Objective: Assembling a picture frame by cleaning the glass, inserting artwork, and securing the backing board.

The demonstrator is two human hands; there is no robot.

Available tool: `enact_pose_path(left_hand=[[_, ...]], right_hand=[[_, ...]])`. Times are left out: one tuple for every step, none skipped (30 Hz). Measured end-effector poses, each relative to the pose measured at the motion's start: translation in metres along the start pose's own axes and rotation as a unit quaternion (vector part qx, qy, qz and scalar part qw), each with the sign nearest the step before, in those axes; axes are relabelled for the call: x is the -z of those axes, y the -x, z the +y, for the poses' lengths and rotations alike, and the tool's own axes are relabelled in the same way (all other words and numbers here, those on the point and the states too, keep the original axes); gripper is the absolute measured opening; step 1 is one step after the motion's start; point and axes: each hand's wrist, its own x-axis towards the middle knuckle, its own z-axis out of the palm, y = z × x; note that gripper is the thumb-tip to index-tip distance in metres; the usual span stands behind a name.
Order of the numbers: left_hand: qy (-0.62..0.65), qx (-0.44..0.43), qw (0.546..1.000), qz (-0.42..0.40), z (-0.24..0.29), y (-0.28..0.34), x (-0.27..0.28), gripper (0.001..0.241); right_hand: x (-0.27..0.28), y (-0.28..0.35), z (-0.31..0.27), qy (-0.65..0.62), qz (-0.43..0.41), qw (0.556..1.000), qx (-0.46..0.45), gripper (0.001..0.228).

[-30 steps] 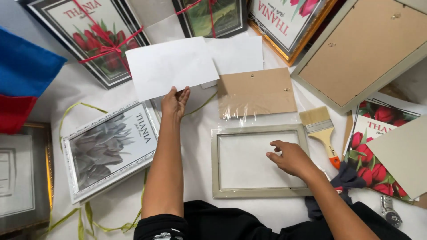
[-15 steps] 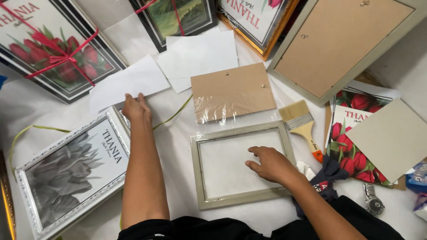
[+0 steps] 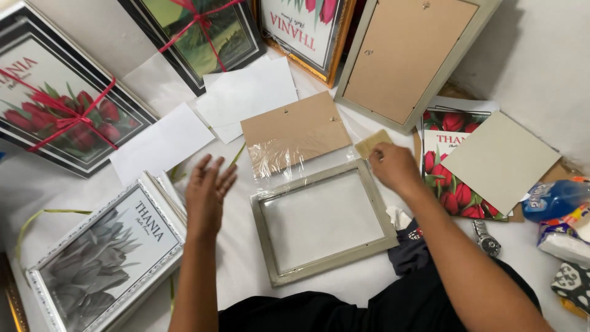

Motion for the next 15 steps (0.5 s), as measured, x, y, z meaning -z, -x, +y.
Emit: enact_pose_path(left_hand=[[-0.002,-0.006,1.000,-0.005,0.009,0.027,-0.011,0.061],[-0.049,0.017,0.998,-0.027,0.017,0.056,-0.022,0.059],[-0.097,0.039,0.993,-0.048,0.024,0.085,-0.032,0.057],[-0.096,0.031,0.994,-0.050,0.021,0.102,-0.032,0.057],[-0.135,0.036,0.987,-0.076,0.018,0.119,-0.031,0.052],[-0.173,0.043,0.979,-0.101,0.013,0.137,-0.030,0.048],[-0.174,0.038,0.979,-0.103,-0.004,0.144,-0.026,0.048],[-0.167,0.047,0.983,-0.066,-0.023,0.152,-0.022,0.050],[-0.159,0.056,0.985,-0.030,-0.043,0.159,-0.018,0.051],[-0.156,0.055,0.986,-0.030,-0.048,0.161,-0.020,0.051],[-0.297,0.078,0.952,-0.008,-0.053,0.163,-0.022,0.054],[-0.431,0.101,0.896,0.015,-0.058,0.166,-0.023,0.058],[-0.428,0.102,0.898,0.017,-0.065,0.164,-0.024,0.058],[-0.437,0.040,0.899,-0.008,-0.070,0.159,-0.025,0.059],[-0.443,-0.022,0.896,-0.032,-0.074,0.154,-0.025,0.061]], right_hand=[[0.003,-0.009,0.021,-0.004,0.007,1.000,0.001,0.035],[0.007,-0.018,0.042,0.036,0.011,0.999,0.000,0.033],[0.010,-0.027,0.063,0.076,0.016,0.997,-0.001,0.032],[0.012,-0.020,0.080,0.074,0.023,0.997,0.003,0.032],[0.012,-0.014,0.098,0.175,-0.024,0.984,0.003,0.025],[0.012,-0.006,0.117,0.274,-0.071,0.959,0.000,0.020],[0.004,0.004,0.138,0.272,-0.066,0.960,0.001,0.020],[-0.003,0.014,0.161,0.293,-0.087,0.952,0.018,0.028],[-0.011,0.024,0.184,0.313,-0.108,0.943,0.035,0.038],[-0.019,0.024,0.207,0.316,-0.106,0.942,0.036,0.038],[-0.028,0.023,0.230,0.335,-0.135,0.932,0.034,0.069],[-0.037,0.023,0.253,0.355,-0.165,0.919,0.032,0.103],[-0.025,0.030,0.248,0.359,-0.166,0.918,0.034,0.103],[-0.017,0.036,0.240,0.379,-0.159,0.911,0.043,0.097],[-0.008,0.041,0.232,0.399,-0.152,0.903,0.052,0.092]])
